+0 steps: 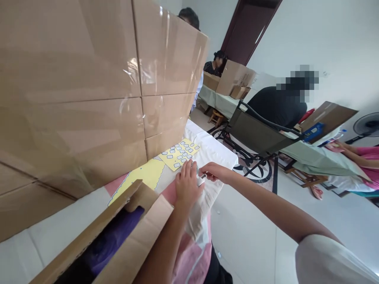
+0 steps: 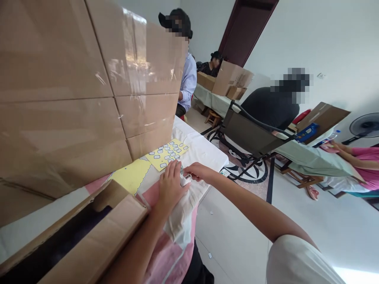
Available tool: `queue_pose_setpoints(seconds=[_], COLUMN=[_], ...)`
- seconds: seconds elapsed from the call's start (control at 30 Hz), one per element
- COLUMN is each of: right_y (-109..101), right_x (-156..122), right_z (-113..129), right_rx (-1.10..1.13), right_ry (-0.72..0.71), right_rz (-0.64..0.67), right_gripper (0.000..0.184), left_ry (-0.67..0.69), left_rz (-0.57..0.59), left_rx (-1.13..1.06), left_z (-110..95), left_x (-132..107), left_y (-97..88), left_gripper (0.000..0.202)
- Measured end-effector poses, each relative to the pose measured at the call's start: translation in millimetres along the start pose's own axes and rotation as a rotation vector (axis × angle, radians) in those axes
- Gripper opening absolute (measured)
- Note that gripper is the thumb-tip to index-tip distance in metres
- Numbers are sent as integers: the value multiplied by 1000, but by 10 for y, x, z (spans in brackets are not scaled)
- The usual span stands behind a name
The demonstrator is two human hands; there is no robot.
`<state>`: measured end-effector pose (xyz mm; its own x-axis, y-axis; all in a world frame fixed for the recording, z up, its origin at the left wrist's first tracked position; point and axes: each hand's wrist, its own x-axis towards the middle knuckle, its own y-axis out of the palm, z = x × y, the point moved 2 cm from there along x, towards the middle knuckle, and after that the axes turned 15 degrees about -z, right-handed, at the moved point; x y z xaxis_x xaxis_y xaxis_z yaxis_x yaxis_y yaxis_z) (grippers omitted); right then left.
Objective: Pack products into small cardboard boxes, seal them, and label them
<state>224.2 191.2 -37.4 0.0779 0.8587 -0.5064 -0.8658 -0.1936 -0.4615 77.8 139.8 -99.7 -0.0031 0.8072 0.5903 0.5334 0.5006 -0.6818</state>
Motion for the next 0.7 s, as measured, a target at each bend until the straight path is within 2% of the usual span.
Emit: queue_pose_setpoints(seconds=[0.2, 0.4, 0.7], right_y=[-10, -131, -99], right_x=[25, -125, -542], right_z=[63, 126, -245], right_rx=[7, 94, 181], right_ry=[39, 20, 94], right_rz=[83, 16, -81], right_gripper=[29, 38, 49], left_ry=[-35, -64, -79], left_rz=[-16, 21, 20], left_rx=[-35, -68, -82], left_z=[5, -6, -9], left_x=[45, 65, 65], left_y=[-31, -95, -116], left_gripper=[84, 85, 87])
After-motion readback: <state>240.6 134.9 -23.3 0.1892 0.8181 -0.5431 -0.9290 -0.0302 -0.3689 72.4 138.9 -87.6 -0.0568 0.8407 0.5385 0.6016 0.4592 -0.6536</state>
